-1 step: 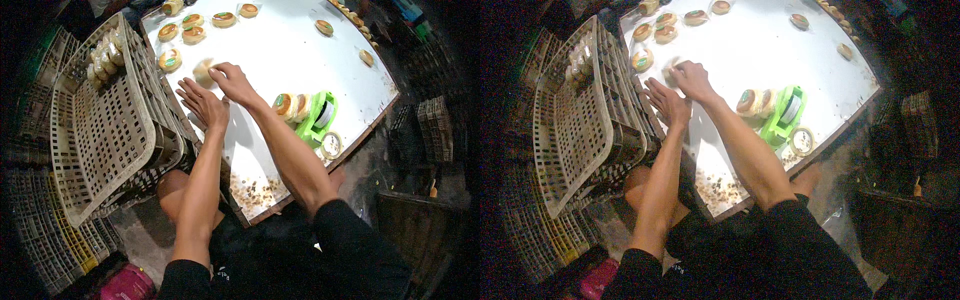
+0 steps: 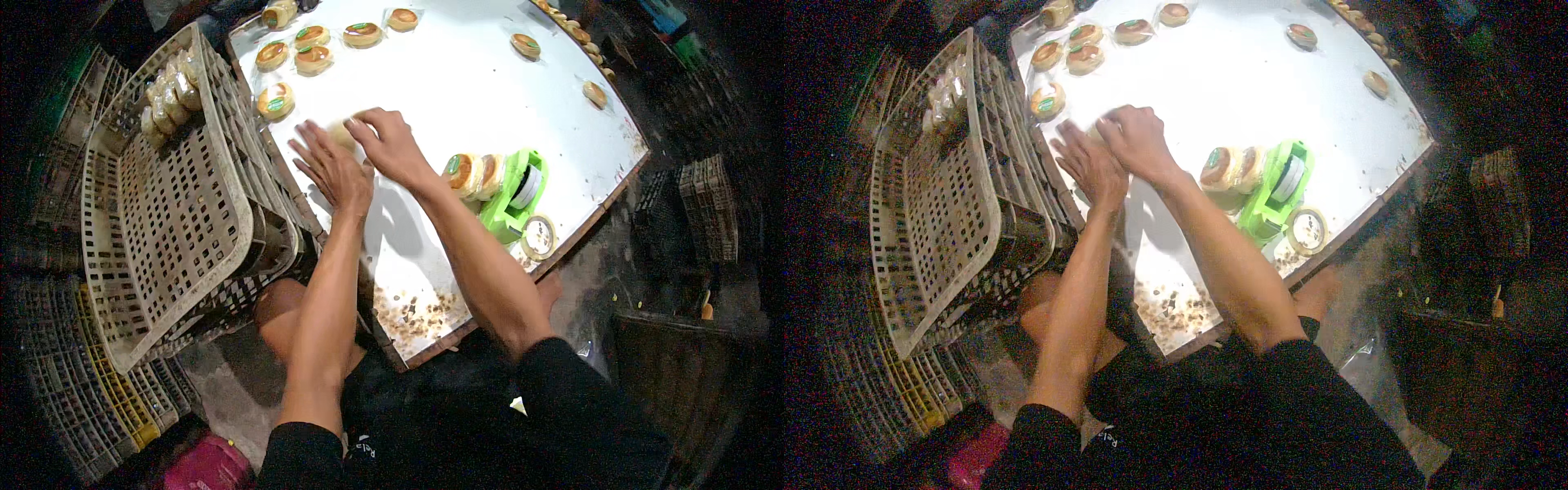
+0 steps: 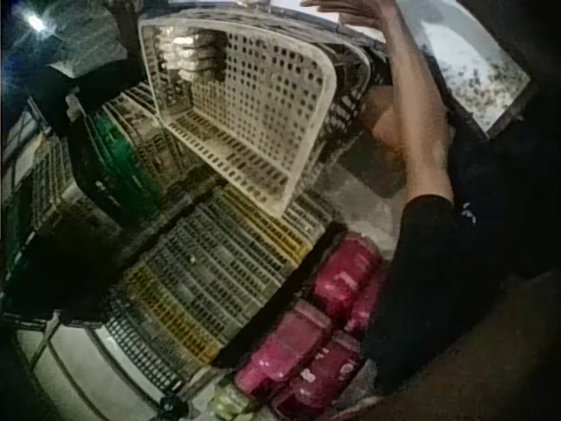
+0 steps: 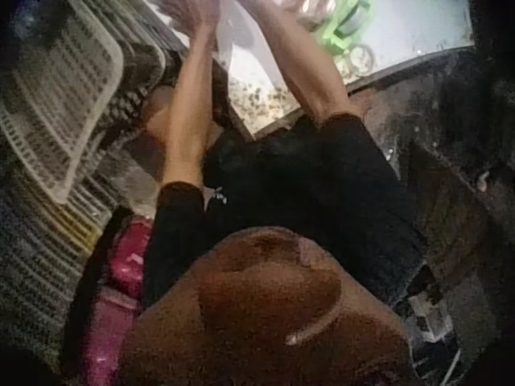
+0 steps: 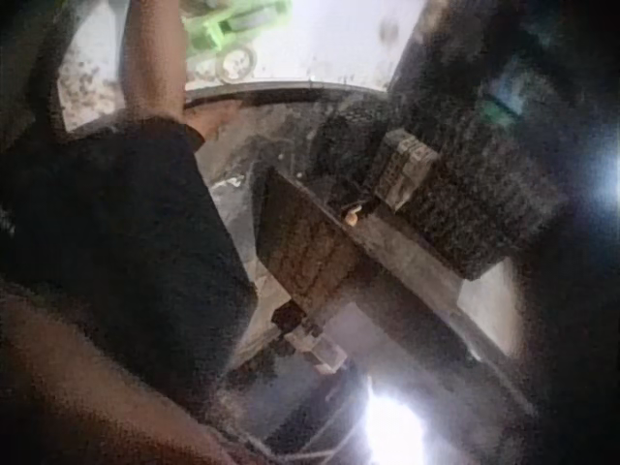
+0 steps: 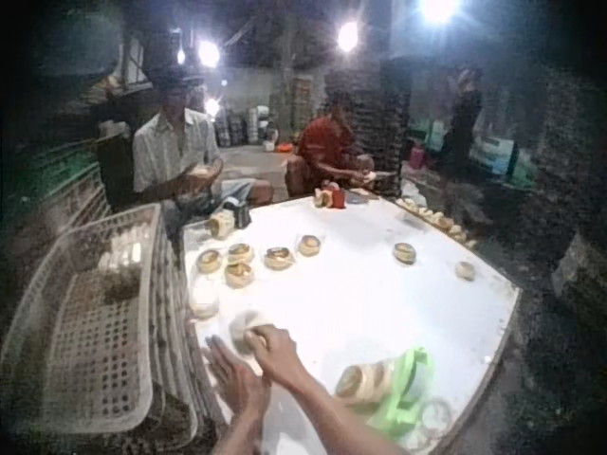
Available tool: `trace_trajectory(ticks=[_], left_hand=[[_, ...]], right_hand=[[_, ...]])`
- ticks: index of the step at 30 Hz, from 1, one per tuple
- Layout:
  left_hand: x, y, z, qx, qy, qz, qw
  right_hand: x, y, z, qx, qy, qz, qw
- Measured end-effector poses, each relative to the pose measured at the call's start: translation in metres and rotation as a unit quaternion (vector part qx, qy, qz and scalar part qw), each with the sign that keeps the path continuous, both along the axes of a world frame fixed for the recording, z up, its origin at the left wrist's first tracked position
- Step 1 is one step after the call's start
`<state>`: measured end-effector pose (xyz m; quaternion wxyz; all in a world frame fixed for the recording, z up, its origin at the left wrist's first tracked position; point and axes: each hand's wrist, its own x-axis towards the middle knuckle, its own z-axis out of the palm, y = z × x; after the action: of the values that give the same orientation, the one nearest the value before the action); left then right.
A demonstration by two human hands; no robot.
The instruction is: The person sits on the floor and repeatedly picks up small round buns, wraps each one in clear plastic film using a green tape dispenser, and places the wrapped buns into a white plastic basket. The process is repeated continuously throughout the clip.
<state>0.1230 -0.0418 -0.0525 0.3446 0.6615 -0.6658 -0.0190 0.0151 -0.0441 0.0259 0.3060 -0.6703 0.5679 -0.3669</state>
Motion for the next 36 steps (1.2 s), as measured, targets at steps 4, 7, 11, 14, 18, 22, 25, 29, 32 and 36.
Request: trace_trajectory(ticks=[4,7,11,14,18,22,25,29,32,36], left_hand=[[-0.028,0.013,0.047,0.149,0.349,-0.166,0.91],[-0.043,0.03,0.076,0.278,0.572,-0.274,0.721],[-0.039,0.046,0.089,0.182,0.489,-0.209,0.827],[-0.043,0.067,0.09,0.141,0.446,-0.27,0.841],[-0.042,0.114,0.109,-0.069,0.298,-0.344,0.888],[-0.046,0.14,0.125,0.115,0.516,-0.301,0.794],[-0.04,0.139,0.125,0.127,0.456,-0.304,0.827],[-0.039,0.135,0.128,0.166,0.393,-0.287,0.857],[-0.049,0.155,0.109,-0.177,0.411,-0.321,0.835],[-0.039,0.155,0.138,0.31,0.479,-0.318,0.757]], right_hand=[[-0.022,0.101,0.017,-0.269,0.086,-0.172,0.944],[-0.036,0.141,0.013,-0.2,0.109,-0.178,0.957],[-0.05,0.147,-0.004,-0.145,-0.149,-0.219,0.953],[-0.054,0.168,0.007,-0.07,-0.193,-0.157,0.966],[-0.073,0.191,0.046,-0.158,-0.273,-0.179,0.932],[-0.09,0.2,0.055,-0.118,-0.342,-0.228,0.904],[-0.076,0.205,0.057,-0.123,-0.419,-0.212,0.874],[-0.052,0.204,0.071,-0.098,-0.511,-0.166,0.837],[-0.049,0.203,0.071,-0.092,-0.51,-0.189,0.834],[-0.054,0.201,0.064,-0.174,-0.324,-0.229,0.901]])
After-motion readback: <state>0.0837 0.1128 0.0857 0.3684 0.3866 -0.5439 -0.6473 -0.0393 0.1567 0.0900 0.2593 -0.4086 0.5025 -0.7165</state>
